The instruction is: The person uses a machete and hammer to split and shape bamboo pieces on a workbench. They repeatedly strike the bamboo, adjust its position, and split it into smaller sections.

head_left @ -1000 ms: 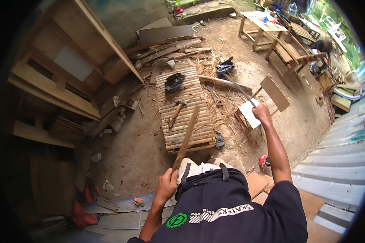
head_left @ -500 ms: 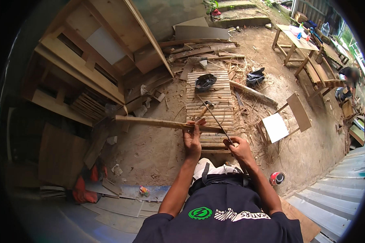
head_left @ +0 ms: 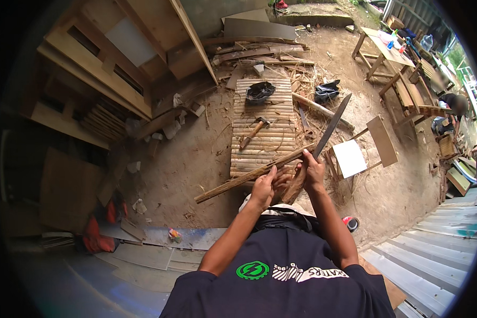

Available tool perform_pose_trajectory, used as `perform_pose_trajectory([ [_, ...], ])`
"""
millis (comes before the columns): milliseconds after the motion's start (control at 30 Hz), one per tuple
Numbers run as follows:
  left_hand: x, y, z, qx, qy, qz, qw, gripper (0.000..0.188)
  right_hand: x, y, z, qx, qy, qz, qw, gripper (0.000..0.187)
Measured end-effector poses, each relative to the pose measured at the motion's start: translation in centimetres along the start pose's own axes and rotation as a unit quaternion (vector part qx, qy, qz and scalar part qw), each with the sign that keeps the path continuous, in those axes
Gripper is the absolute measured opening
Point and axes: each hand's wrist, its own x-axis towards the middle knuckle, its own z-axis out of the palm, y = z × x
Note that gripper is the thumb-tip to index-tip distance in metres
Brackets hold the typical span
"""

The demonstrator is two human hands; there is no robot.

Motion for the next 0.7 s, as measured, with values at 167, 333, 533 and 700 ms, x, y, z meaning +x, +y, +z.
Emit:
perform_pose_trajectory([
  [167, -7.0, 3.9, -0.2, 0.399, 0.014, 0.24, 0.885, 0.024, 1.7, -2.1, -1.9, -0.028, 0.026, -0.025, 0.999, 0.021],
  [333, -6.9, 9.1, -3.3, 0.718, 0.072, 0.474, 0.504, 0.024, 3.5, -3.1, -4.0, -0.031, 0.003, -0.025, 0.999, 0.022],
  [533, -5.7, 5.1, -6.3, 0.448, -0.085, -0.082, 0.886, 0.035, 4.3, -4.0, -4.1, -0.295, -0.052, -0.106, 0.948, 0.043],
  [700, -3.7, 2.8, -4.1, 0.368, 0.072, -0.044, 0.926, 0.038, -0.2, -2.4, -2.1, -0.665, -0.207, -0.196, 0.69, 0.014],
])
